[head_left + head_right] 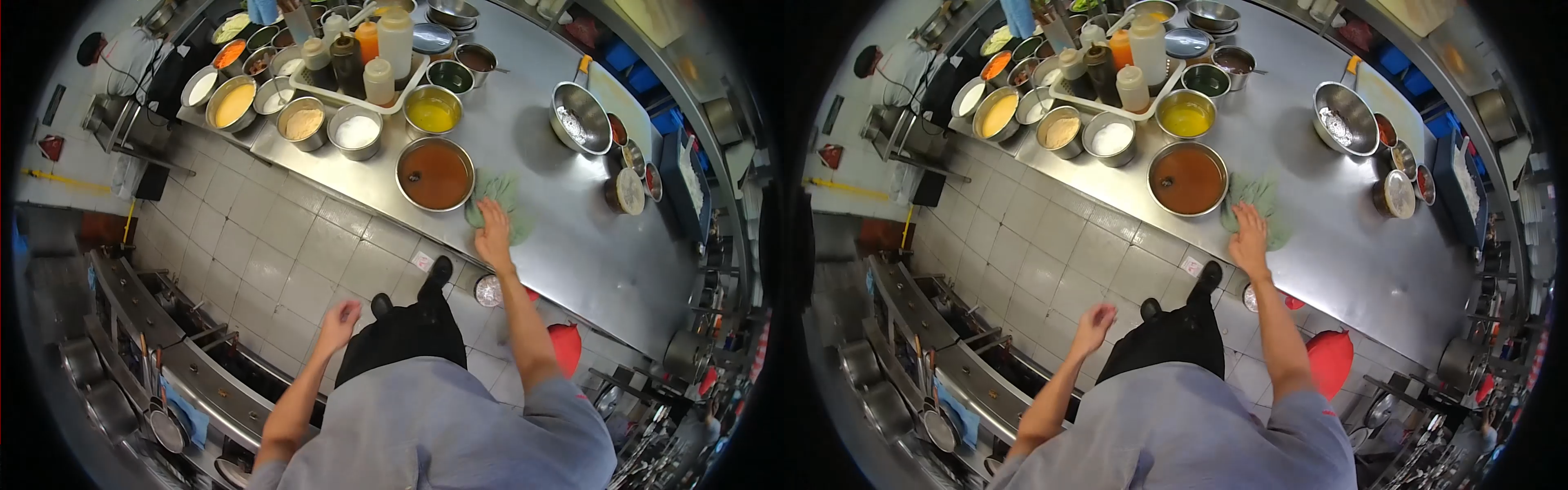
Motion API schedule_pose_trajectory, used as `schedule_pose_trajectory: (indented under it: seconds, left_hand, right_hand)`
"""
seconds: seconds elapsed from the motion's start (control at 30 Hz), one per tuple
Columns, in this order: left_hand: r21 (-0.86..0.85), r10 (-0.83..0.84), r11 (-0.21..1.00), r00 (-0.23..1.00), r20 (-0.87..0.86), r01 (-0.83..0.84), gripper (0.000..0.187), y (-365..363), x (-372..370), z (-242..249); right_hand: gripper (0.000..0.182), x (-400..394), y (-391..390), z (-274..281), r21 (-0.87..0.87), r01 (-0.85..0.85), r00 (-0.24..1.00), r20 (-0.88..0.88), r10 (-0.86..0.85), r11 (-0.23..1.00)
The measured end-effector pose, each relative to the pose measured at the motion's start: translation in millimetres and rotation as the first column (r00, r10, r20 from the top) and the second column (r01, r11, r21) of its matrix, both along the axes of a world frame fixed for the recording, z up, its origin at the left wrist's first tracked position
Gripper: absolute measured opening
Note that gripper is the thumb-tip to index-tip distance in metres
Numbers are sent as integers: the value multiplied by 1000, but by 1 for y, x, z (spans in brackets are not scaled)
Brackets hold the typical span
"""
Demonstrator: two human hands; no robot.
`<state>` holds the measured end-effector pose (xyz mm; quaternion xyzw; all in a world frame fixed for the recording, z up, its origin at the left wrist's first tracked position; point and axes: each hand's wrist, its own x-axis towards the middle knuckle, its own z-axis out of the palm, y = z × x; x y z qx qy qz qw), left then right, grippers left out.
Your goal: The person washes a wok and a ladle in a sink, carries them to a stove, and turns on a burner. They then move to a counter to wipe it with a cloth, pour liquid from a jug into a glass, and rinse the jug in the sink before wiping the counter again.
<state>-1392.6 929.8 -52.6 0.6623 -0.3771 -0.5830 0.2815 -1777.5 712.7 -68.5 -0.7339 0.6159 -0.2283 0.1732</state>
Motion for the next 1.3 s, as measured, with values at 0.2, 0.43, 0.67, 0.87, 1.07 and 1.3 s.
schedule_pose_trajectory:
  seconds: [0.2,0.43,0.67,0.87,1.07,1.3]
  left_hand:
    - [-28,187,973,859,-476,-228,32,-189,-102,42]
    - [67,415,895,767,-489,-442,24,-251,-124,25]
    - [9,434,886,824,-366,-463,20,-256,-109,24]
    - [-34,413,898,868,-276,-438,18,-264,-87,29]
    - [-64,290,942,895,-338,-329,16,-272,-64,25]
    - [-319,542,805,839,53,-500,90,-308,55,15]
  right_hand:
    - [58,28,15,22,135,-94,995,33,91,986]
    - [56,14,7,52,133,-2,987,-160,23,991]
    - [52,2,-1,37,148,-145,989,-14,149,978]
    - [51,13,14,34,198,-203,979,20,203,959]
    - [52,54,34,20,169,-170,985,9,171,971]
    - [47,133,36,13,-1,27,999,-22,-27,1000]
